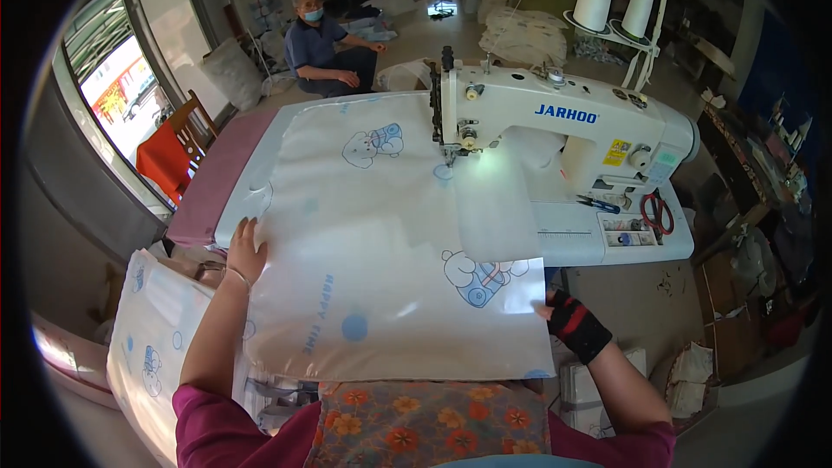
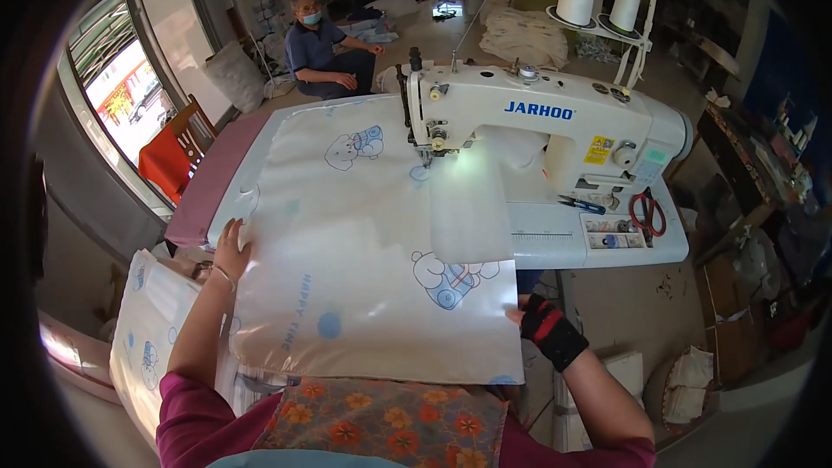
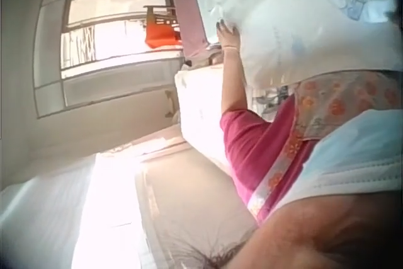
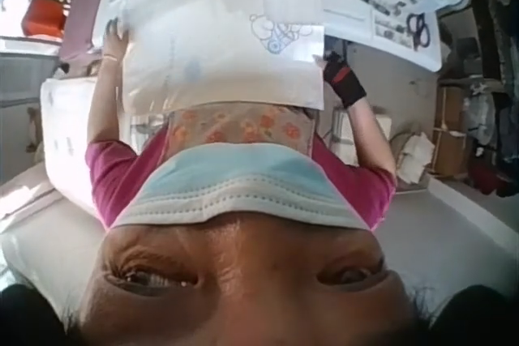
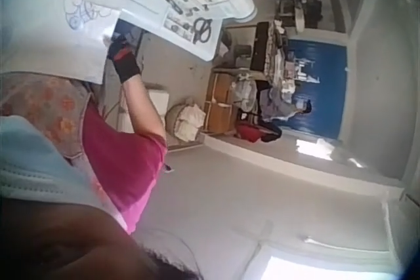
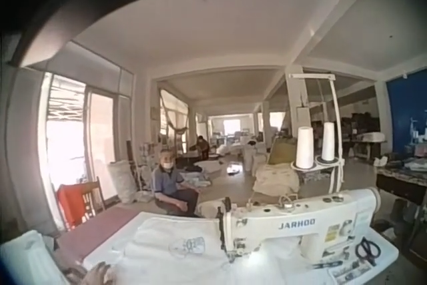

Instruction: Operating an industrial sewing machine to sew fabric pillowcases.

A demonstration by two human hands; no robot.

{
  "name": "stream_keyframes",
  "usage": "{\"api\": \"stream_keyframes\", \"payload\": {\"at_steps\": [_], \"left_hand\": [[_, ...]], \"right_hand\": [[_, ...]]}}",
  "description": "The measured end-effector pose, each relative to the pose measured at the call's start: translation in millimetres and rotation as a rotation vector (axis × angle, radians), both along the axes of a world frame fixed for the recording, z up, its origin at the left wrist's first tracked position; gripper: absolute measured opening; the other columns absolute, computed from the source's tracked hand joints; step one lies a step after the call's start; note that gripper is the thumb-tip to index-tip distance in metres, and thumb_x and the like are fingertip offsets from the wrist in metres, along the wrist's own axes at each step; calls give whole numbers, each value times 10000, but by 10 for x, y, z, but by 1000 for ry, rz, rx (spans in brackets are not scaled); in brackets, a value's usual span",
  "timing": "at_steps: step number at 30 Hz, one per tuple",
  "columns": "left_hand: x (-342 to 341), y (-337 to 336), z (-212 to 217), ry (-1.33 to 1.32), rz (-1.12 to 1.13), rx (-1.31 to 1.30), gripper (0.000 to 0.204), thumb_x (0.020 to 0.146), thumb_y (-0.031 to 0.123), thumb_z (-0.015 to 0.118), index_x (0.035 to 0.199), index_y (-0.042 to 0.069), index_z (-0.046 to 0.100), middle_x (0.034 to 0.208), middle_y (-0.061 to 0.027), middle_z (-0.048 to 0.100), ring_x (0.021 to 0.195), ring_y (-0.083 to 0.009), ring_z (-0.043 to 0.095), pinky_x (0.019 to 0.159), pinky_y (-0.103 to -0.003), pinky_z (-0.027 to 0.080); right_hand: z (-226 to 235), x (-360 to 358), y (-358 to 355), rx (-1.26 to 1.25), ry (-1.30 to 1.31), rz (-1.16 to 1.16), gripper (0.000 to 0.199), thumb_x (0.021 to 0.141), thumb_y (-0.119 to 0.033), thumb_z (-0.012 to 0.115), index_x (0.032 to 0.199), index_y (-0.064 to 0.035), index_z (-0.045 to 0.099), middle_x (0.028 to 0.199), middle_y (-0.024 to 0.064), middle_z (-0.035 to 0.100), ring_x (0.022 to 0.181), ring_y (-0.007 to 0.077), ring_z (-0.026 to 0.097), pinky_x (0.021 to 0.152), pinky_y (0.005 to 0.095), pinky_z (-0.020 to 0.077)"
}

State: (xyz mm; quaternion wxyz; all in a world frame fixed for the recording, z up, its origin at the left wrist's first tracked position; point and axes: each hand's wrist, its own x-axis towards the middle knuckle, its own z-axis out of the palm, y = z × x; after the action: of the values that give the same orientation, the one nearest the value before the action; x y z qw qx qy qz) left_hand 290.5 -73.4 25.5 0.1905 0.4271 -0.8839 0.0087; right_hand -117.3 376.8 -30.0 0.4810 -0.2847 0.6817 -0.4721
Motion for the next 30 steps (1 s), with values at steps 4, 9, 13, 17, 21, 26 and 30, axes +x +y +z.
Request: {"api": "stream_keyframes", "payload": {"at_steps": [4,9,13,17,21,26,30], "left_hand": [[-648,-264,-56,-55,-12,38,539,889,326,504,1350,69,396,1412,-212,354,1293,-374,348,1058,-438,311],[-936,-168,-112,-276,230,166,626,930,520,339,1432,149,309,1485,-171,261,1386,-323,211,1110,-482,192],[-931,-186,-84,-254,236,180,644,931,533,329,1454,163,264,1510,-157,211,1408,-303,159,1121,-482,150],[-1028,-156,-60,-275,241,195,648,931,536,325,1454,159,263,1513,-155,203,1411,-299,154,1127,-475,142],[-797,-131,-24,-266,286,222,652,930,540,322,1455,159,261,1514,-154,198,1413,-297,148,1132,-469,132],[-953,-103,-52,-199,227,182,647,924,538,333,1436,143,298,1506,-164,212,1404,-309,172,1120,-494,152],[-881,-125,-90,-179,233,175,646,919,533,352,1428,137,314,1501,-162,222,1400,-307,188,1115,-504,157]], "right_hand": [[-375,-310,-503,-69,-267,-53,523,787,-196,679,1254,-16,527,1163,105,595,1141,201,516,984,321,381],[-873,-416,-538,-209,397,-40,606,752,-187,679,1311,-72,478,1313,113,502,1278,259,400,1072,368,284],[-800,-499,-515,-174,703,144,531,796,-125,595,1307,-61,469,1304,108,511,1283,244,397,1072,362,292],[-780,-784,-644,-255,825,135,383,764,-118,671,1131,-30,602,1031,84,655,1015,246,596,871,353,468],[121,-412,-873,-314,88,-322,395,855,-96,585,1224,22,509,991,122,648,868,179,625,754,295,511],[223,-714,-1104,-49,596,-304,512,854,-51,584,1342,-28,429,1004,121,634,864,169,607,748,285,499],[-59,-1055,-1364,-213,541,-439,515,852,-76,606,1335,-42,432,1019,130,620,850,173,596,735,286,494]]}}
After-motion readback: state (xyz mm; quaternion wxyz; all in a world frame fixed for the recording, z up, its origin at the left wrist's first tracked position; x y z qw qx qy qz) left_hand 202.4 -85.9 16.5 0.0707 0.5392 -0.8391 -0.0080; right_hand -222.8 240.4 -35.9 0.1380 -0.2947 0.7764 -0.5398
